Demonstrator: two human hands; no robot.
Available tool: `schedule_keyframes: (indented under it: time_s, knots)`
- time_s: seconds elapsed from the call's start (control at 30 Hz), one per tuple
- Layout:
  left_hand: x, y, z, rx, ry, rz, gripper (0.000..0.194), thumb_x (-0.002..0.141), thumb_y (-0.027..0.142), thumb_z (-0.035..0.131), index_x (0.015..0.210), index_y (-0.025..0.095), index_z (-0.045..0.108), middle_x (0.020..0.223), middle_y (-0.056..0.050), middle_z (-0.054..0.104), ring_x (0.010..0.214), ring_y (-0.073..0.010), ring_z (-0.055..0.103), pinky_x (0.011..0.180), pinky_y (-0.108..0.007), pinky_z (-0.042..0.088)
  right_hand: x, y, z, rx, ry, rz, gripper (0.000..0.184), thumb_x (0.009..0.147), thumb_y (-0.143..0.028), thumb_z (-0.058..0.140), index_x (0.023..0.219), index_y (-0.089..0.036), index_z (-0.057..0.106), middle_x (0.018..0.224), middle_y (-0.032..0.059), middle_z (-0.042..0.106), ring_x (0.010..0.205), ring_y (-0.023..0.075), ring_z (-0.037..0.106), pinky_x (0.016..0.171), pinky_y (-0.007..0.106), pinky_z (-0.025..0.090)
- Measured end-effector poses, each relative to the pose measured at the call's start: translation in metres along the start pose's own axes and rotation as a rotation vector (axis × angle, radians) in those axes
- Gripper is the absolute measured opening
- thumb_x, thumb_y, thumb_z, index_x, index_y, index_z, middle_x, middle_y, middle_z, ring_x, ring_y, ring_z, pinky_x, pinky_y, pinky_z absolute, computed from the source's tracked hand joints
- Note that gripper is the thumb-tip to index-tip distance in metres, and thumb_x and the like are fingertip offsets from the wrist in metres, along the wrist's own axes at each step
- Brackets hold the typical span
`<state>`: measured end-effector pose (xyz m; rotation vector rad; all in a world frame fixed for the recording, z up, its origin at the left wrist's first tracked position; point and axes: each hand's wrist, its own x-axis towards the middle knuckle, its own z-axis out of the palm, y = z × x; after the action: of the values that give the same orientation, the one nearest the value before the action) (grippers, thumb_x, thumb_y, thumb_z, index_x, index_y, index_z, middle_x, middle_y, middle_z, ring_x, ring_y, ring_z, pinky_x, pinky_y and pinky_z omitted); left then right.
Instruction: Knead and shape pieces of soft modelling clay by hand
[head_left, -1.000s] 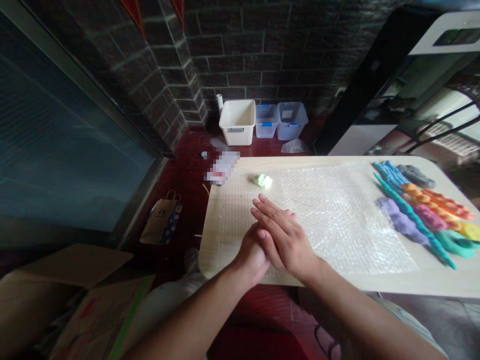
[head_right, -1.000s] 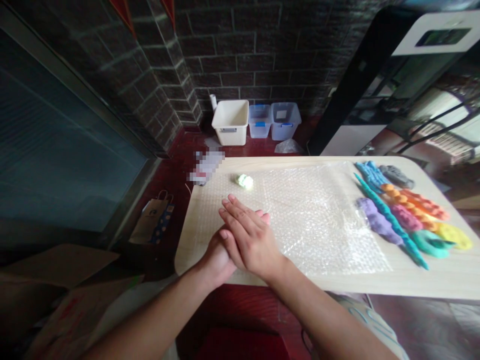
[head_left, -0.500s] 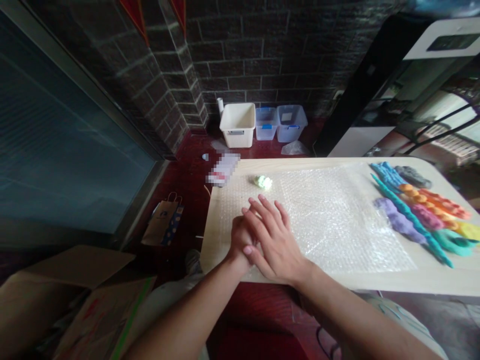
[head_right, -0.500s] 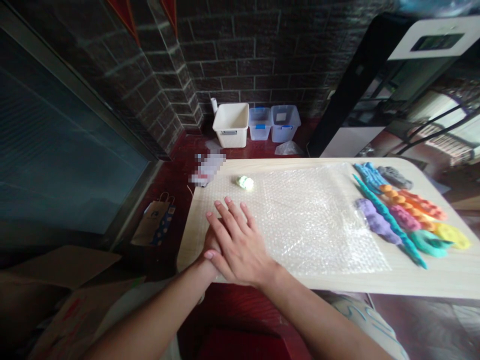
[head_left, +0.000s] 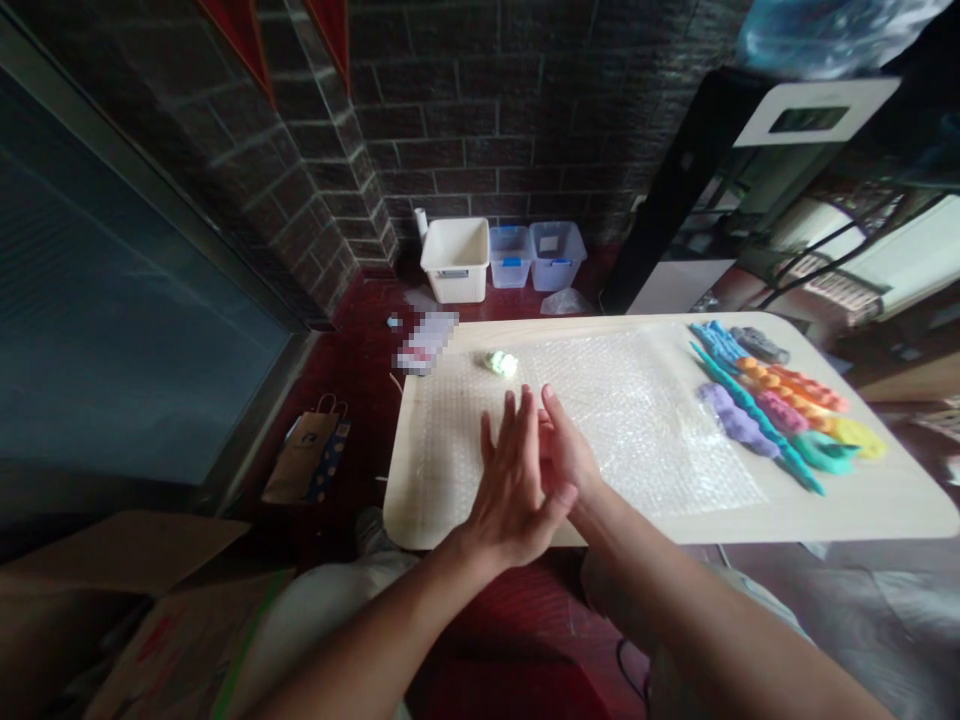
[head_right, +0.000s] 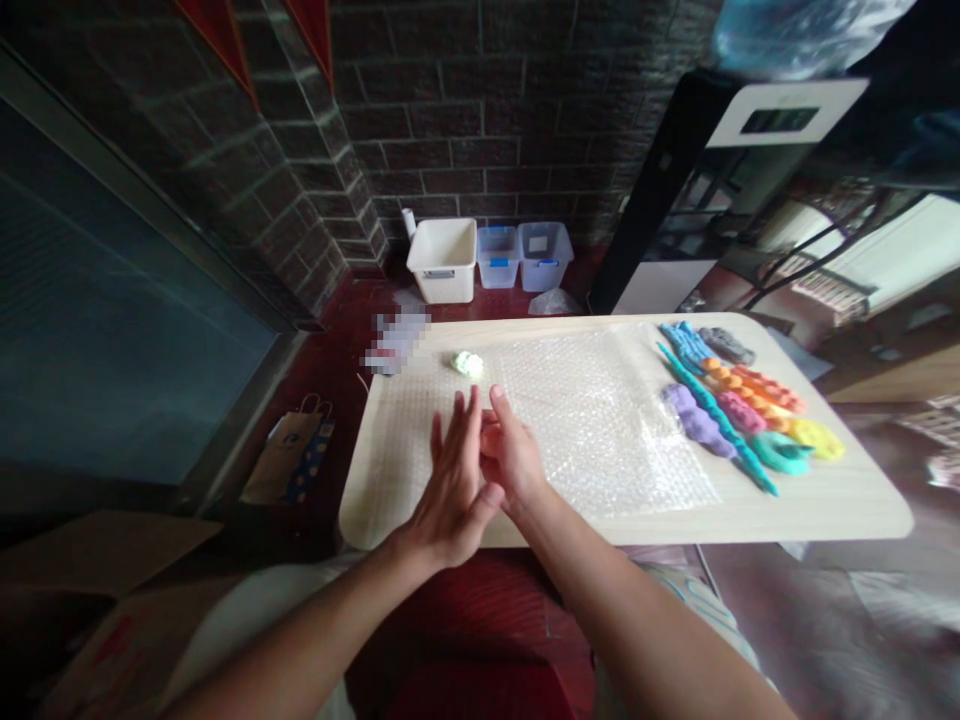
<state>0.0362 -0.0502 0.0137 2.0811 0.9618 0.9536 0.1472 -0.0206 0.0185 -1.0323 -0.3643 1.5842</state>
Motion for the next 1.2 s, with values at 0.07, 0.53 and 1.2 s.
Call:
schedule_keyframes:
  time_s: [0.07, 0.53, 1.2]
  knots:
    - [0.004, -0.010, -0.010, -0.036, 0.213, -0.017, 0.081, 0.104, 0.068, 0.032, 0.168, 0.019, 0.021, 0.175, -0.020, 0.025, 0.163, -0.0397, 0.020, 0.131, -0.064, 0.012, 0.008, -0.008, -0.008, -0.043, 0.037, 0.013, 0.056, 0.072, -0.069, 0.085, 0.066, -0.019, 0.061, 0.055, -0.0012, 0.055, 0.047, 0.0106, 0.050, 0.042, 0.025, 0.042]
    - [0.031, -0.042, -0.029, -0.733, 0.247, -0.614, 0.034, 0.094, 0.050, 0.069, 0.092, 0.015, 0.071, 0.087, -0.009, 0.074, 0.082, -0.0228, 0.072, 0.077, -0.037, 0.060, 0.050, -0.027, -0.012, -0.525, 0.080, -0.376, 0.058, 0.082, -0.053, 0.079, 0.046, -0.023, 0.044, 0.046, -0.0055, 0.036, 0.043, 0.0088, 0.029, 0.045, 0.029, 0.020]
    - [0.021, -0.031, -0.004, 0.084, 0.346, -0.158, 0.032, 0.088, 0.013, 0.072, 0.116, 0.026, 0.077, 0.123, -0.011, 0.054, 0.119, -0.0290, 0.059, 0.094, -0.046, 0.061, 0.023, -0.008, 0.007, -0.113, -0.079, -0.071, 0.044, 0.067, -0.058, 0.093, 0.070, -0.018, 0.075, 0.064, 0.0042, 0.071, 0.056, 0.0177, 0.065, 0.049, 0.030, 0.055]
